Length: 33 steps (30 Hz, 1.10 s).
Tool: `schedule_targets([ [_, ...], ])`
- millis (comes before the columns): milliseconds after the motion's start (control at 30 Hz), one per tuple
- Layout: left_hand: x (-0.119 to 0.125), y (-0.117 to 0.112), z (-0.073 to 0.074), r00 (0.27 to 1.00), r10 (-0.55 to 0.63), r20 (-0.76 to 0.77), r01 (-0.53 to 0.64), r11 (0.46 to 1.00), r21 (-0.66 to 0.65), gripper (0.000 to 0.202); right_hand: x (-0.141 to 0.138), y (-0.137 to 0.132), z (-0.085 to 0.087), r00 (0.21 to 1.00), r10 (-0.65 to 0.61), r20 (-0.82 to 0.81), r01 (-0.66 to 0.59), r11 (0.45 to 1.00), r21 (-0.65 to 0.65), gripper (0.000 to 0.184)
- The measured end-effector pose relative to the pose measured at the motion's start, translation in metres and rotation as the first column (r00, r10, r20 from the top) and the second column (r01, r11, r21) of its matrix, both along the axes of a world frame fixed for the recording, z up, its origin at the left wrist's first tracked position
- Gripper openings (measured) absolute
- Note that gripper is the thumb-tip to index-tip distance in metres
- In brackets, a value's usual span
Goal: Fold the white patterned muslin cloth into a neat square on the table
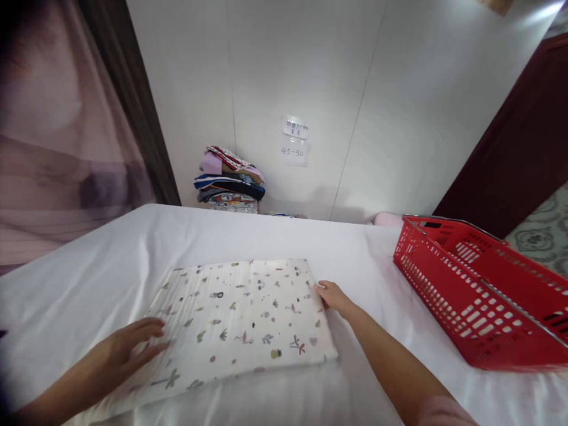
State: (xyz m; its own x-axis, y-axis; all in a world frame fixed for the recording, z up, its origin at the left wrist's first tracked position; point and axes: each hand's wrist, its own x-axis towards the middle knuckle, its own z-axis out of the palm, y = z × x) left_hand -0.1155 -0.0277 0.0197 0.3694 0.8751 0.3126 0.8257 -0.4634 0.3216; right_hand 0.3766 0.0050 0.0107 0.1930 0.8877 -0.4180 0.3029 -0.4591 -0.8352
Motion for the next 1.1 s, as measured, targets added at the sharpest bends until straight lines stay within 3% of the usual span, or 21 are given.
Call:
schedule_targets([
  [100, 0.036, 0.021, 0.014, 1.0, 0.003, 0.03, 0.002, 0.989, -0.146, 0.032, -0.015, 0.024, 0.005, 0.987, -0.001, -0.162, -0.022, 0.99, -0.142, 0.029],
  [200, 0.083, 0.037, 0.016, 0.985, -0.011, 0.171, 0.056, 0.965, -0.258, 0.027, -0.02, 0.034, 0.006, 0.903, -0.06, -0.425, -0.037, 0.975, -0.218, 0.025],
  [267, 0.119, 0.048, 0.015, 0.954, -0.011, 0.301, 0.118, 0.933, -0.34, 0.026, -0.021, 0.036, 0.005, 0.828, -0.052, -0.559, -0.064, 0.98, -0.187, 0.023],
  [333, 0.154, 0.059, 0.017, 0.909, 0.043, 0.416, 0.158, 0.886, -0.437, 0.028, -0.025, 0.036, 0.006, 0.825, -0.004, -0.565, -0.055, 0.995, -0.088, 0.021],
  [400, 0.186, 0.069, 0.022, 0.84, 0.16, 0.518, 0.198, 0.799, -0.568, 0.035, -0.035, 0.035, 0.01, 0.912, 0.021, -0.409, 0.0, 0.999, 0.05, 0.019],
  [467, 0.212, 0.077, 0.027, 0.701, 0.311, 0.642, 0.292, 0.696, -0.656, 0.043, -0.052, 0.029, 0.019, 0.997, 0.015, -0.077, 0.003, 0.973, 0.233, 0.014],
  [533, 0.229, 0.082, 0.028, 0.508, 0.457, 0.73, 0.442, 0.589, -0.676, 0.048, -0.073, 0.02, 0.028, 0.956, 0.055, 0.288, -0.168, 0.909, 0.382, 0.013],
  [633, 0.237, 0.084, 0.02, 0.222, 0.629, 0.745, 0.659, 0.466, -0.59, 0.053, -0.098, 0.005, 0.036, 0.774, 0.322, 0.546, -0.579, 0.71, 0.402, 0.022],
  [700, 0.234, 0.082, 0.01, 0.054, 0.692, 0.72, 0.753, 0.445, -0.485, 0.056, -0.105, 0.0, 0.036, 0.7, 0.467, 0.541, -0.698, 0.61, 0.375, 0.025],
  [733, 0.231, 0.08, 0.006, -0.006, 0.711, 0.703, 0.783, 0.441, -0.439, 0.057, -0.107, 0.001, 0.035, 0.702, 0.486, 0.521, -0.699, 0.611, 0.371, 0.023],
  [800, 0.225, 0.076, 0.0, -0.06, 0.736, 0.675, 0.822, 0.419, -0.384, 0.059, -0.107, 0.007, 0.032, 0.753, 0.438, 0.49, -0.636, 0.674, 0.375, 0.016],
  [900, 0.22, 0.07, 0.0, -0.063, 0.76, 0.647, 0.83, 0.4, -0.389, 0.06, -0.11, 0.021, 0.029, 0.788, 0.338, 0.514, -0.569, 0.719, 0.399, 0.014],
  [1100, 0.228, 0.066, 0.006, -0.045, 0.761, 0.647, 0.707, 0.482, -0.517, 0.031, -0.125, 0.04, 0.019, 0.793, 0.223, 0.566, -0.514, 0.745, 0.426, 0.02],
])
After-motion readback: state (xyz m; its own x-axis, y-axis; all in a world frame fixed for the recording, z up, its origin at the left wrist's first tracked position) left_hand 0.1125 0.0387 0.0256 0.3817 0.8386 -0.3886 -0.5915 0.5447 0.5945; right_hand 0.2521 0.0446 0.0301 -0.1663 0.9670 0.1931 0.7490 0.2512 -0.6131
